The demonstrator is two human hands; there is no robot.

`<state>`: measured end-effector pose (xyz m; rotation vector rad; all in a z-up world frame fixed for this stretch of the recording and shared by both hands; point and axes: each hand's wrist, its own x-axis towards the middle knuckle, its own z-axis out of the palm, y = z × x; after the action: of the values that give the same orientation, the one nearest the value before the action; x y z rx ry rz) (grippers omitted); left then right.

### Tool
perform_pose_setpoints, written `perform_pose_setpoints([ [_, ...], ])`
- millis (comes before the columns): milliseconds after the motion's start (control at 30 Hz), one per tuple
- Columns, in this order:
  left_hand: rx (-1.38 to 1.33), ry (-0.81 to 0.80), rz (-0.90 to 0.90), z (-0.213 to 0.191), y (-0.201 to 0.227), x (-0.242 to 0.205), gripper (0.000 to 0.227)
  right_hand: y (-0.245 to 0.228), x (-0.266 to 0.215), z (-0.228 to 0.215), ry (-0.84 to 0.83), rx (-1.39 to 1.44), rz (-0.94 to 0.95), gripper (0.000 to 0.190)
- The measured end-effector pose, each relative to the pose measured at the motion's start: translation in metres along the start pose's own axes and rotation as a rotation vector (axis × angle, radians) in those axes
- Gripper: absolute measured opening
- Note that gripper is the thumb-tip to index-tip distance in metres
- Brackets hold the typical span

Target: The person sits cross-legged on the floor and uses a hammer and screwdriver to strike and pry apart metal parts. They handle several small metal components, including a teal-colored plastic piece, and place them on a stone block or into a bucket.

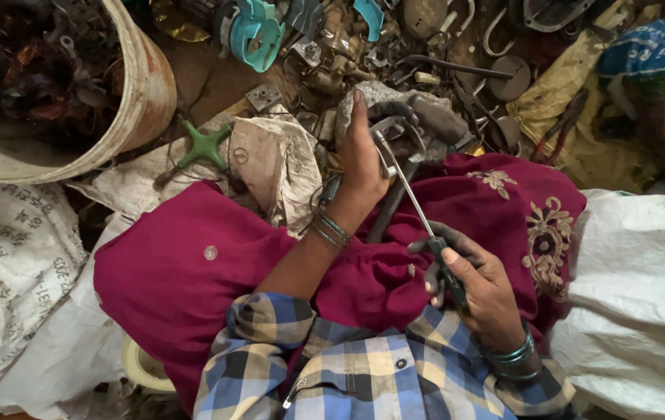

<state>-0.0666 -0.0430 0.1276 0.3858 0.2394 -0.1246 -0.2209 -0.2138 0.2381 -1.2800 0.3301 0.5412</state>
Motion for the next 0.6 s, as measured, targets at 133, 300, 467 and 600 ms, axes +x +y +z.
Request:
perform_pose_setpoints([
  [133,0.054,-0.007,0.064,0.002,0.002,-0.002,0.065,0.003,0.001,-0.002,0.001,0.115,0.026,0.047],
  [300,0.108,0.059,0.146,0.004,0.005,-0.003,0.062,0.010,0.002,-0.004,-0.002,0.313,0.049,0.044],
  [467,0.069,-0.020,0.178,0.006,0.005,-0.005,0.064,0.013,0.001,-0.006,-0.003,0.333,0.060,0.044],
  [600,0.107,0.011,0.165,0.007,0.007,-0.008,0.057,0.014,0.003,-0.008,0.016,0.309,0.085,0.045],
])
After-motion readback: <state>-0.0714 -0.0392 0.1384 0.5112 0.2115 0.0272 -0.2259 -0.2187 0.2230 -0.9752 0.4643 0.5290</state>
